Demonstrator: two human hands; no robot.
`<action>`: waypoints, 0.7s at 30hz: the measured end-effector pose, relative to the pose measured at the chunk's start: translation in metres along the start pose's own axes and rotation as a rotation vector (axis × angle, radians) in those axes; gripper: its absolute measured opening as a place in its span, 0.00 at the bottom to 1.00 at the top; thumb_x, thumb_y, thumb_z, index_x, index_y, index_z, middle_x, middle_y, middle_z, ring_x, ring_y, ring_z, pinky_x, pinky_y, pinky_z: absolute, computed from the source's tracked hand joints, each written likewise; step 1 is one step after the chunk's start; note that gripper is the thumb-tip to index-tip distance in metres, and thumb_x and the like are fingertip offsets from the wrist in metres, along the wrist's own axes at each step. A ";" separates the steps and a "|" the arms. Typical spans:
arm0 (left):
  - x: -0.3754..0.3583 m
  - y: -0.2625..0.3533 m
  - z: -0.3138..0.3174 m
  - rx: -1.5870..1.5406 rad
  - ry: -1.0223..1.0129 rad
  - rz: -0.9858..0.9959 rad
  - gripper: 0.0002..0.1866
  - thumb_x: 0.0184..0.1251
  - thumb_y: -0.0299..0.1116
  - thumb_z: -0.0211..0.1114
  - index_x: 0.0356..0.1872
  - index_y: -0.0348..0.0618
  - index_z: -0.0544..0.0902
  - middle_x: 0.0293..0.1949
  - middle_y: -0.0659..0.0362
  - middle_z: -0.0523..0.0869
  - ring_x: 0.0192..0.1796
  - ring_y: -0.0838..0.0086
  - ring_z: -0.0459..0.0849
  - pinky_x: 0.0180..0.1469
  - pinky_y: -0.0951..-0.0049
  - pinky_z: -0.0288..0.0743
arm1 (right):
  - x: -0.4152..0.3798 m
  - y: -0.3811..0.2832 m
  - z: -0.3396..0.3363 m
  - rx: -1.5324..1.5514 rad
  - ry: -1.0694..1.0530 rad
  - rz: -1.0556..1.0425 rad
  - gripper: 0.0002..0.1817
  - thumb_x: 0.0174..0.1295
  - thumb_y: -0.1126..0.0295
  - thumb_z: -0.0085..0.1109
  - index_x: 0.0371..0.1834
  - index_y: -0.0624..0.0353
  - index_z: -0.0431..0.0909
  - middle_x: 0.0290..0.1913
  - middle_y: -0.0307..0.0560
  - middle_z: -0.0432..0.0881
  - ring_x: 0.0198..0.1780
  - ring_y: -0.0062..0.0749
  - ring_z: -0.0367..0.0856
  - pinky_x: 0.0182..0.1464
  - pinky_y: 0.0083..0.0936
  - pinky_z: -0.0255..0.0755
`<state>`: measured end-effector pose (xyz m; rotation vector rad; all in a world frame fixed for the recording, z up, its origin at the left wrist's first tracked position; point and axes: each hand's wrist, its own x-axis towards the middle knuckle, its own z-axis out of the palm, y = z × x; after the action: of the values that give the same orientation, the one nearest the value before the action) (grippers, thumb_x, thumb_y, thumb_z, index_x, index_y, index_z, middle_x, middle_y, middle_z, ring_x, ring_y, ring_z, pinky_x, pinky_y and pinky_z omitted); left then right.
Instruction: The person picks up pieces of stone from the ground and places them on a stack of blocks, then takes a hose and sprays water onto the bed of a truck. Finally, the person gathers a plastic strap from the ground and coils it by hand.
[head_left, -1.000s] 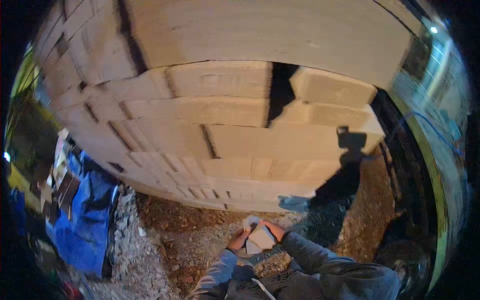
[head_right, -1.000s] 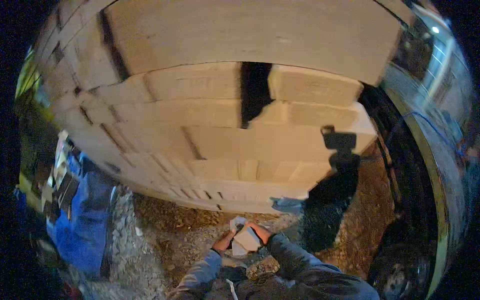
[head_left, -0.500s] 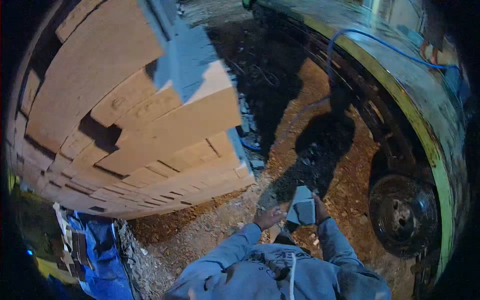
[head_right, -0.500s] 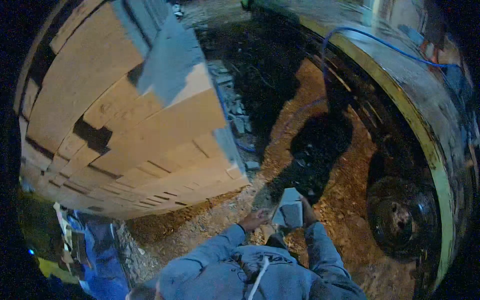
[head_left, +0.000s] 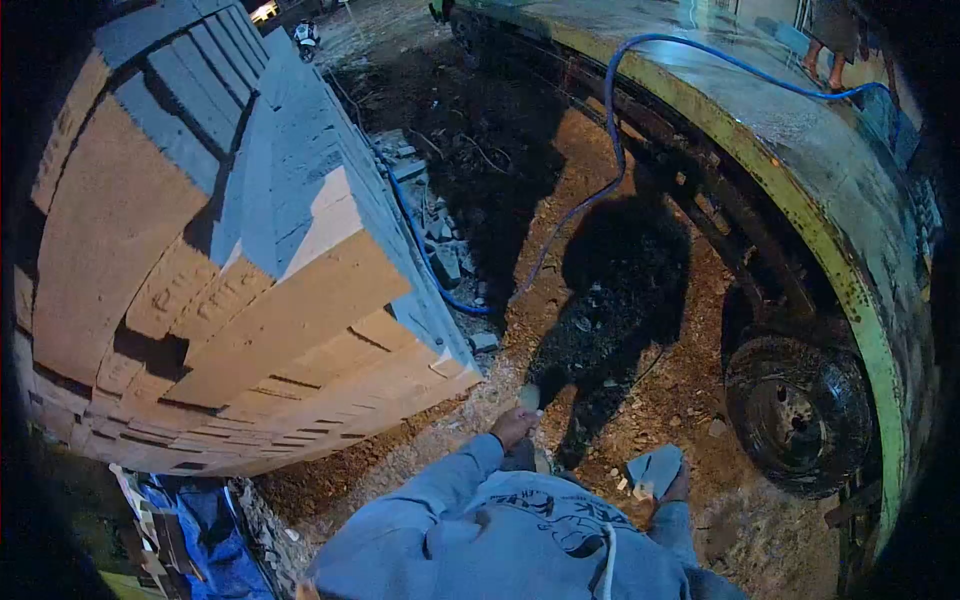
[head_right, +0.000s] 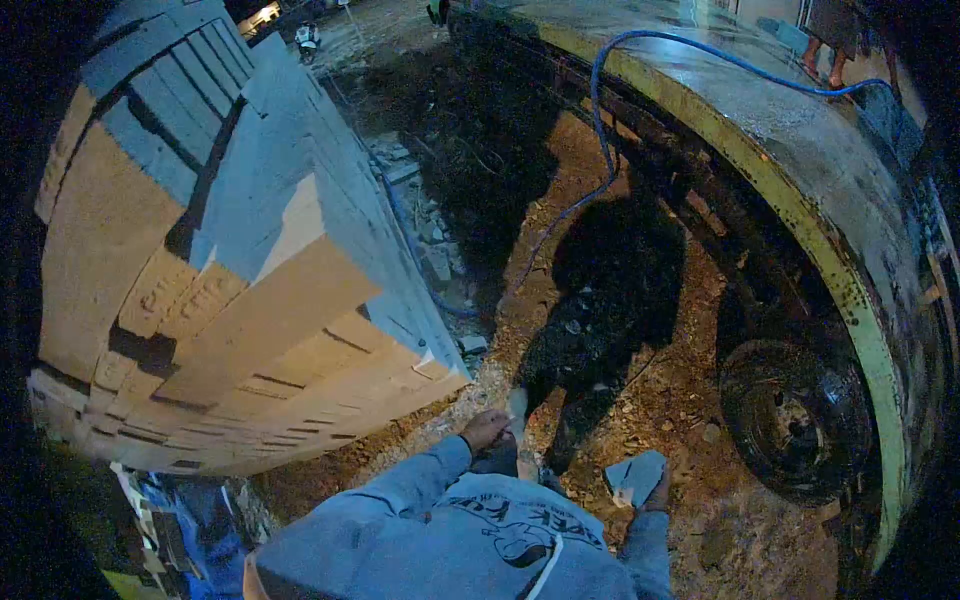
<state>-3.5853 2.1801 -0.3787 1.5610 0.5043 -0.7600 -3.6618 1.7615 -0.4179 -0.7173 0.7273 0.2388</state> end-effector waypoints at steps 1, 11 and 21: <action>-0.010 0.021 0.002 0.065 -0.009 -0.003 0.17 0.61 0.44 0.60 0.38 0.39 0.77 0.24 0.63 0.77 0.26 0.80 0.73 0.28 0.77 0.67 | 0.001 0.003 0.009 0.027 0.027 0.006 0.33 0.59 0.43 0.42 0.59 0.56 0.64 0.55 0.48 0.72 0.55 0.44 0.70 0.55 0.41 0.68; 0.067 0.089 -0.060 -0.180 -0.019 0.195 0.15 0.63 0.42 0.57 0.40 0.40 0.78 0.28 0.58 0.80 0.28 0.72 0.78 0.30 0.72 0.70 | 0.162 0.013 0.388 -0.179 -0.519 0.107 0.31 0.62 0.45 0.44 0.61 0.54 0.60 0.53 0.44 0.72 0.51 0.37 0.73 0.49 0.38 0.71; 0.135 0.084 -0.118 -0.173 0.202 0.049 0.09 0.60 0.36 0.56 0.37 0.43 0.77 0.24 0.56 0.80 0.24 0.71 0.79 0.20 0.71 0.70 | 0.145 0.000 0.496 -1.048 -0.574 -0.155 0.34 0.56 0.43 0.54 0.49 0.68 0.70 0.41 0.48 0.76 0.43 0.31 0.73 0.44 0.27 0.68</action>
<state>-3.4124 2.2696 -0.4156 1.4894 0.6603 -0.5094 -3.2959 2.0889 -0.2557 -1.5998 -0.0651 0.6692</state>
